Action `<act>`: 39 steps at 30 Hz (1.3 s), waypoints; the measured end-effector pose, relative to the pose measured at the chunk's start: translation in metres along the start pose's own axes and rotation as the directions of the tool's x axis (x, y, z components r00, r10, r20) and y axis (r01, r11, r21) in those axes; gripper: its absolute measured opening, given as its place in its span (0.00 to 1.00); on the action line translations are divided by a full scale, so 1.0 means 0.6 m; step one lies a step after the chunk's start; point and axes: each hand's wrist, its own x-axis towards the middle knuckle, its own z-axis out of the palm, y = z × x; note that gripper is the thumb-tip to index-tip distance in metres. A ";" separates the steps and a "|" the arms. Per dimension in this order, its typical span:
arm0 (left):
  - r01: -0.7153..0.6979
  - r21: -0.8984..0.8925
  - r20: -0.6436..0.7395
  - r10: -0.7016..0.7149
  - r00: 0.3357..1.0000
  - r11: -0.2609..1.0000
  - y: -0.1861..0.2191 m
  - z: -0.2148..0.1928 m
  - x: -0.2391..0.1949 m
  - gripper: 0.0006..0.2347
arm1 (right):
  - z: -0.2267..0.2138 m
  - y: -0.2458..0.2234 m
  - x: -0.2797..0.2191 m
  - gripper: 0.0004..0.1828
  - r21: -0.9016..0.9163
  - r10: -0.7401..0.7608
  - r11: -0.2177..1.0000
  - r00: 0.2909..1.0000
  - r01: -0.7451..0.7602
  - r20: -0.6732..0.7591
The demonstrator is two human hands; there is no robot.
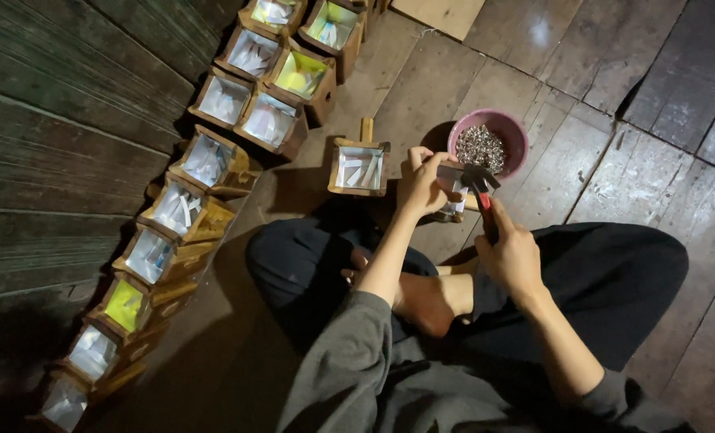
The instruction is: The person sits on the floor and uses a hammer to drive metal pins into small wooden boxes. They repeatedly pick up pins from a pink bowl, place them into holes on the boxes, and strike them with the hammer to secure them.
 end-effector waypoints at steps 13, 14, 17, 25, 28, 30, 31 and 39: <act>0.055 0.002 0.064 -0.055 0.996 0.998 0.023 -0.021 -0.004 0.30 | 0.000 0.002 -0.009 0.25 0.113 -0.148 0.979 0.970 0.172 -0.193; 0.020 0.016 0.059 -0.021 0.998 1.000 0.006 -0.009 0.001 0.31 | 0.011 -0.009 -0.007 0.39 0.007 0.037 0.999 0.999 -0.037 -0.002; 0.001 0.063 0.039 -0.004 0.999 0.998 0.014 -0.011 -0.011 0.31 | 0.006 0.009 -0.016 0.36 0.112 0.074 0.991 0.997 -0.069 -0.036; 0.075 -0.028 0.055 -0.074 0.996 0.997 0.054 -0.038 -0.019 0.30 | -0.045 0.005 -0.017 0.38 0.162 -0.311 0.883 0.808 0.440 -0.501; 0.069 -0.020 0.054 -0.068 0.996 0.997 0.038 -0.026 -0.012 0.31 | 0.009 0.029 -0.013 0.32 0.128 -0.318 0.896 0.817 0.425 -0.481; 0.060 -0.004 0.050 -0.060 0.997 0.998 0.040 -0.028 -0.012 0.31 | 0.038 0.041 -0.012 0.27 0.095 -0.317 0.916 0.847 0.390 -0.427; 0.080 -0.025 0.051 -0.079 0.996 0.996 0.050 -0.034 -0.018 0.28 | 0.044 0.045 -0.015 0.31 0.160 -0.212 0.947 0.916 0.278 -0.340; 0.083 0.020 0.045 -0.084 0.995 0.996 0.060 -0.039 -0.020 0.28 | -0.041 0.010 -0.013 0.42 0.234 -0.219 0.908 0.871 0.347 -0.440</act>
